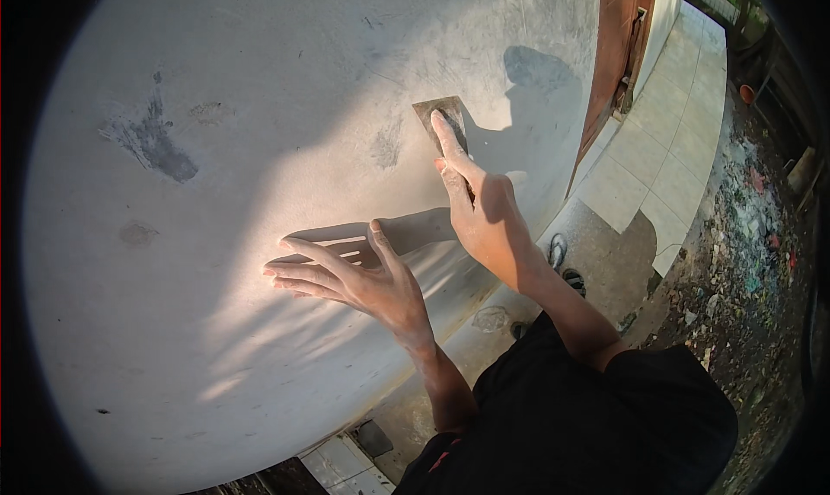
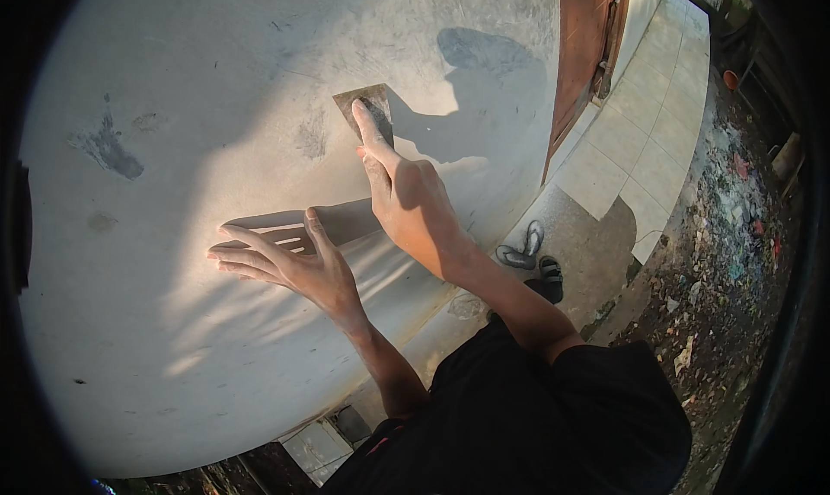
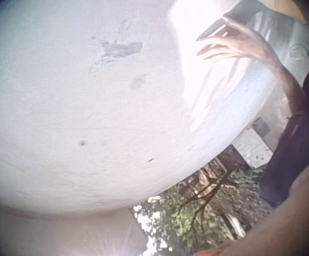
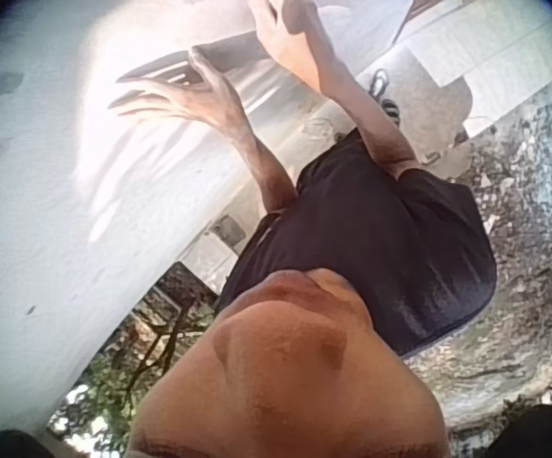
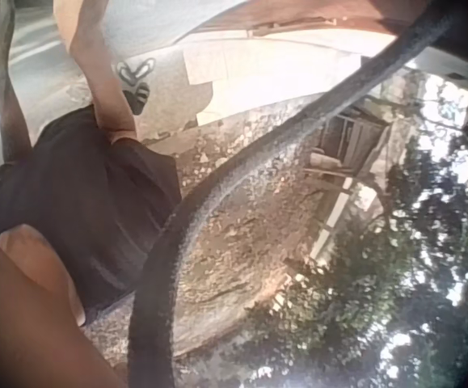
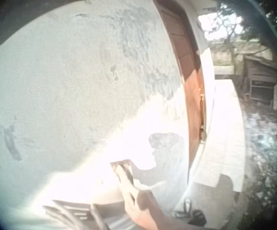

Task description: The person scrapes a wall using a putty knife.

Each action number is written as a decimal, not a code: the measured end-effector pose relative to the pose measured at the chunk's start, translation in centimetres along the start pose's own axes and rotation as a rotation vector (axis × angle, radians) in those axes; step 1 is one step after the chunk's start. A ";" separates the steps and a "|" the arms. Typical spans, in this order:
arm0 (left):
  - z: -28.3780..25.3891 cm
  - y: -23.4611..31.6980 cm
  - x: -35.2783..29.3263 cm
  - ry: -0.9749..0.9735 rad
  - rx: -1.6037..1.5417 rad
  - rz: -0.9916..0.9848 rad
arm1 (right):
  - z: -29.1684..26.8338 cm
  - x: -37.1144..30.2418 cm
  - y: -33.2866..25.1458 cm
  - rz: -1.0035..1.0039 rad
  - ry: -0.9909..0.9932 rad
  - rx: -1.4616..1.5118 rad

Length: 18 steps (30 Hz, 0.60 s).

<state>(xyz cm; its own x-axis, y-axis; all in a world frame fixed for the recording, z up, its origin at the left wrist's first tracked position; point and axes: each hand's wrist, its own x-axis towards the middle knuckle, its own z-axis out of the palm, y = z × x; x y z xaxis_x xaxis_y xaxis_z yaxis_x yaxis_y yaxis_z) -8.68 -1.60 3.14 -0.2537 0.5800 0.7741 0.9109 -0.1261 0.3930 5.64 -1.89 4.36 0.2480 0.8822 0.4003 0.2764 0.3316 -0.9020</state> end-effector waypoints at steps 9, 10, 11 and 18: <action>-0.1 0.2 0.2 -0.004 0.014 -0.003 | -0.7 0.8 -0.7 -0.035 0.028 0.032; -0.2 0.3 -0.1 -0.020 0.023 -0.017 | -0.3 -0.4 -0.2 -0.046 0.024 0.004; 0.1 0.3 0.0 -0.025 0.035 -0.033 | 0.2 -0.8 0.5 -0.065 0.014 -0.018; -0.3 0.3 0.1 -0.030 0.041 -0.045 | -0.6 0.7 -1.0 0.035 0.011 -0.015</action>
<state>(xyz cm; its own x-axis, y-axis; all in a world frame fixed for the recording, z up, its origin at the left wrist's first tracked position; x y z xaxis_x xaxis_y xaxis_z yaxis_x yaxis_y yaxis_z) -8.53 -1.80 3.49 -0.2854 0.6083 0.7406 0.9116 -0.0664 0.4058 6.13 -1.86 5.64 0.2678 0.8894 0.3704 0.2809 0.2957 -0.9131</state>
